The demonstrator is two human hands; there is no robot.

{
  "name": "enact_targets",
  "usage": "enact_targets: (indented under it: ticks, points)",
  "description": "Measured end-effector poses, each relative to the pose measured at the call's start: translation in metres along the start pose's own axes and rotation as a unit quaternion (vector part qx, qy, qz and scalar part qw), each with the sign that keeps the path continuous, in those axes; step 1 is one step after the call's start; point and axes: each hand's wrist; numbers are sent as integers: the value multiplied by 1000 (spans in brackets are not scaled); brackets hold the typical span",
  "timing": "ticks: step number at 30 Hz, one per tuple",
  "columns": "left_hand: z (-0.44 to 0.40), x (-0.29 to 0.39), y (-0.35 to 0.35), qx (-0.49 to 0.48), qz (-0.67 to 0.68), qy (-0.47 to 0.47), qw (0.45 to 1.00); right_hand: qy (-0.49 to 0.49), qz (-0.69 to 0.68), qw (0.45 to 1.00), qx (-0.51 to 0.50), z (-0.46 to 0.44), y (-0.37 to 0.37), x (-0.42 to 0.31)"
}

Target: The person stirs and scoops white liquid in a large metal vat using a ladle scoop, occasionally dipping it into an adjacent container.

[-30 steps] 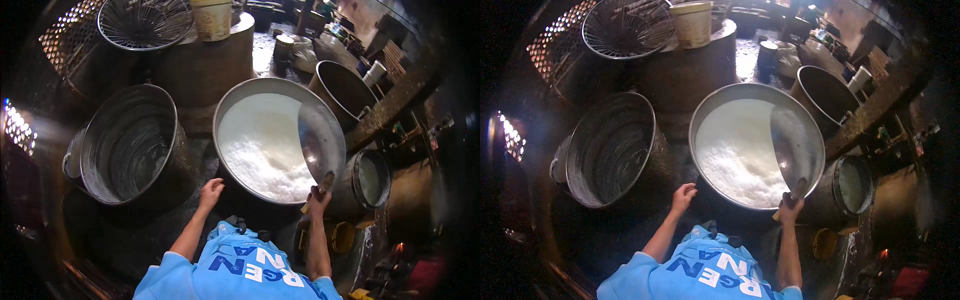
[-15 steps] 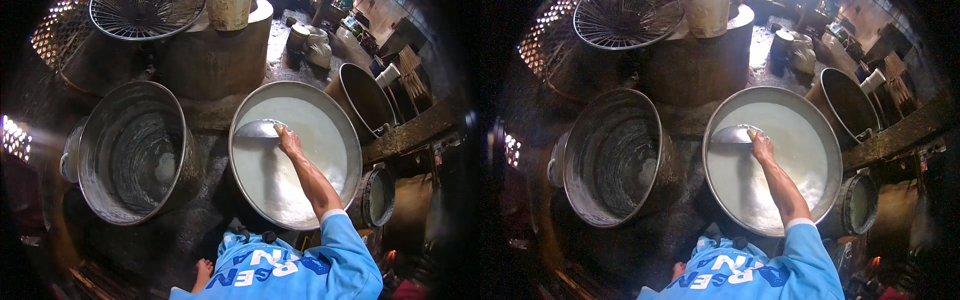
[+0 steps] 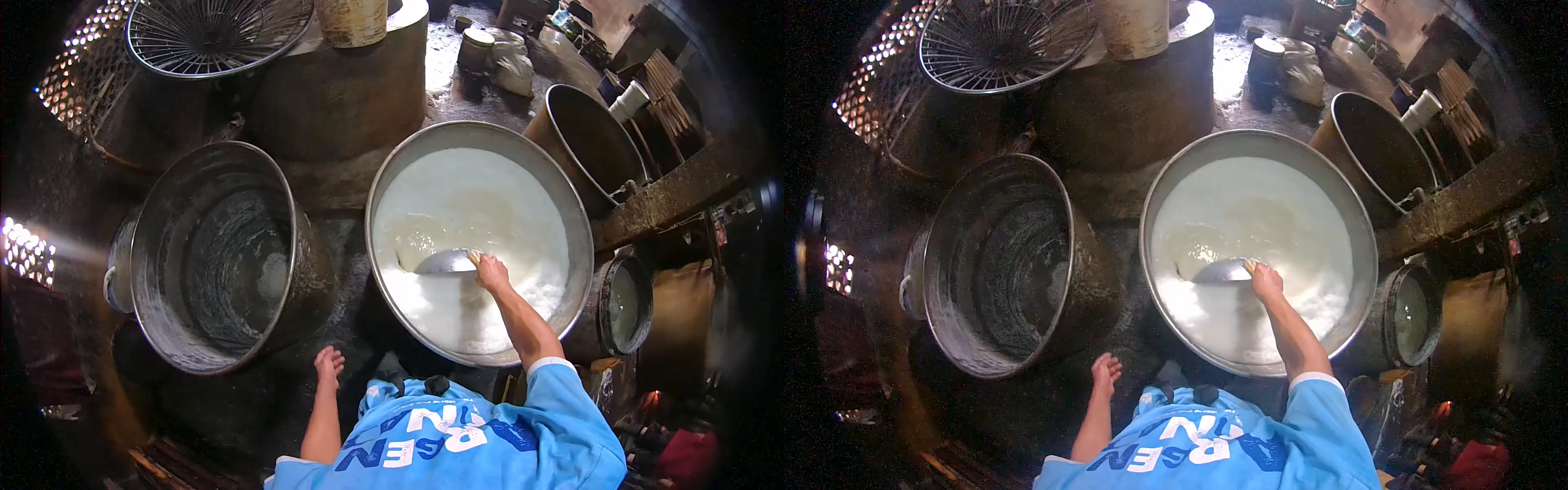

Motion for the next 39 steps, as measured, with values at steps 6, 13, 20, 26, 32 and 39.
enact_targets:
  ticks: [6, 13, 20, 26, 32, 39]
  points:
    - [-11, 34, -58, -58, -77, -74, 993, -41, -10, 999, -5, 44, -50, 75]
    - [17, -22, -71, -13, -135, -56, 989, 1, 31, 999, -7, 103, -47, 181]
    - [77, -149, -45, 66, -39, 65, 995, 66, 54, 996, -12, 133, 35, 297]
    - [154, -180, -56, 195, -18, 59, 979, 17, -45, 996, 70, 83, 111, 349]
    - [132, -202, 2, 145, 49, 46, 987, -109, -73, 986, 100, -3, 63, 317]
    - [141, -138, -46, 71, 40, -63, 995, -48, -111, 990, 69, -36, -32, 298]
Point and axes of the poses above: each hand's wrist, its own z-axis away from the middle knuckle, its own y-axis out of the back of the hand, x = y × z, and after that the axes turned 13 degrees about z, right-handed
